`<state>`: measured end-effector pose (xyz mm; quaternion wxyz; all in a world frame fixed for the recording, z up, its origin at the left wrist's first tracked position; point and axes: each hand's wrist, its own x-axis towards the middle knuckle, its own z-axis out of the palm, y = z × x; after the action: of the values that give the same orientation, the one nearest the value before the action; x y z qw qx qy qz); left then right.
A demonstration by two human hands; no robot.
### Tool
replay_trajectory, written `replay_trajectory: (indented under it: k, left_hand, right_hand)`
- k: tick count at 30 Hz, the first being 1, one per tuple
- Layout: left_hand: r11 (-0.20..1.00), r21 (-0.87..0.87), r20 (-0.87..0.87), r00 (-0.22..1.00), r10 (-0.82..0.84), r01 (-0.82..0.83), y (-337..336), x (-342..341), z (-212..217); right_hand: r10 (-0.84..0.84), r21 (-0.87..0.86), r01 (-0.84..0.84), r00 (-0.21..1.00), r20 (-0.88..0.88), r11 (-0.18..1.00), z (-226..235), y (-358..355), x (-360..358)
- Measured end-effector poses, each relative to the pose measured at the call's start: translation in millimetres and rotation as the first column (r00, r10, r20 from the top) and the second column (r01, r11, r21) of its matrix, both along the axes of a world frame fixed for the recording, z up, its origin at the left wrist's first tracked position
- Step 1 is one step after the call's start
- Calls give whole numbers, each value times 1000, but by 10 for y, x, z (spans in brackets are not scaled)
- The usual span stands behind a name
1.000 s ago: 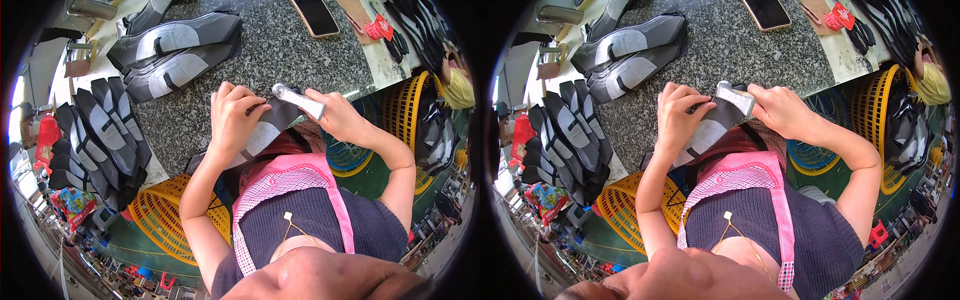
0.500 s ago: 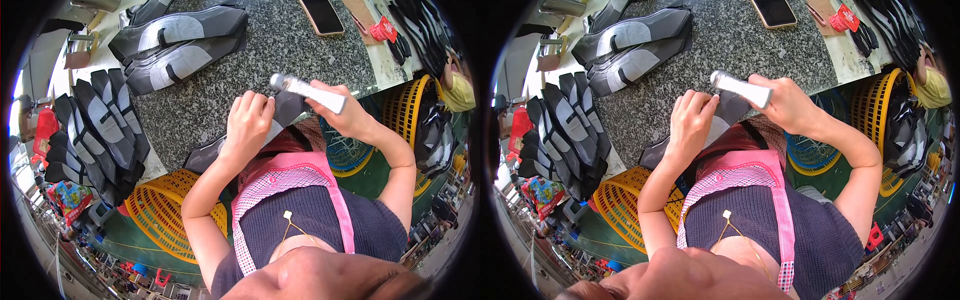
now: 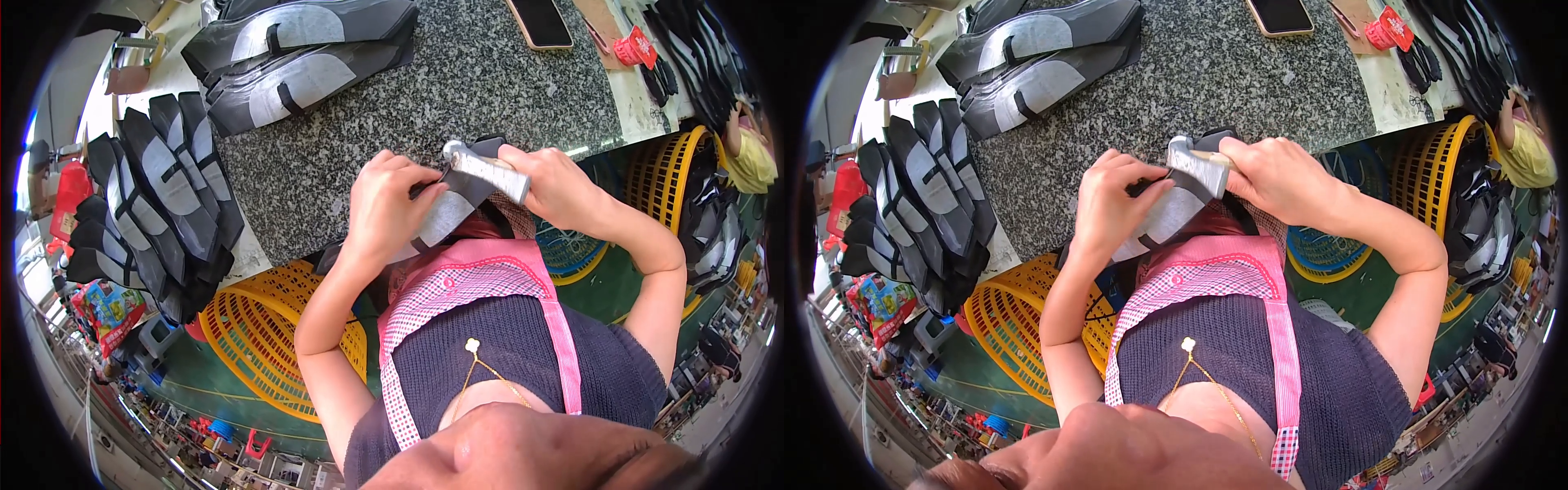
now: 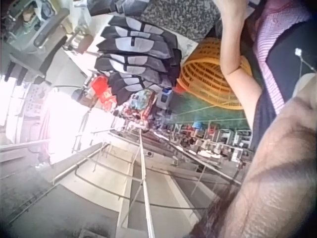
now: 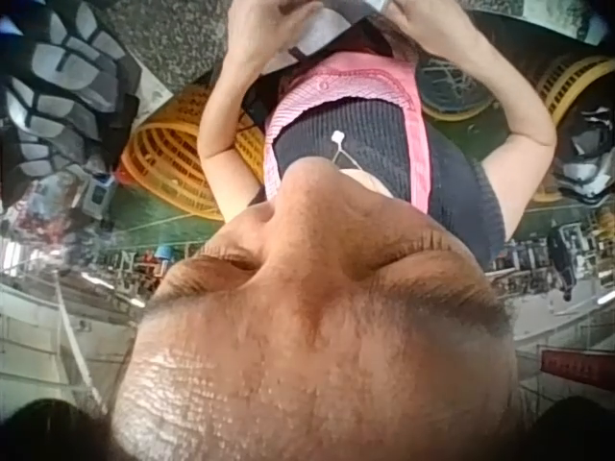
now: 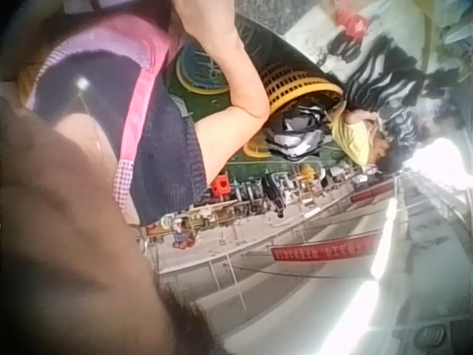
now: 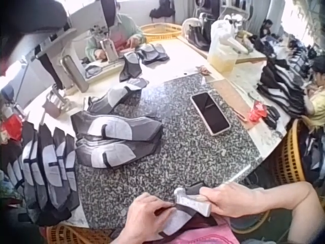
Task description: Hammering the edges and seams of shoe upper components at a factory workbench.
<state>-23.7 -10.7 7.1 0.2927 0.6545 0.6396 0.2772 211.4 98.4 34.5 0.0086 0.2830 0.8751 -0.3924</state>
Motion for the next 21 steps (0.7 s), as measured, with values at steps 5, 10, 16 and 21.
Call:
replay_trajectory:
  k: [5, 10, 16, 21]
  left_hand:
    - [968, 232, -279, 960, -26, 94, -199, 115, -23]
    - [967, 253, -123, 992, 17, 15, -156, 38, -62]
    - [983, 183, -118, 993, 22, 0, -294, 31, -6]
    - [972, 210, -190, 979, -68, 109, -287, 34, -29]
  right_hand:
    - [-52, -25, 49, 992, -117, 998, 60, 56, -40]
    - [59, 23, -61, 995, 82, 998, 97, -162, -58]
    - [28, 5, -28, 999, 20, 1000, 158, -6, -101]
    - [38, -68, -45, 995, -94, 997, 166, -102, -84]
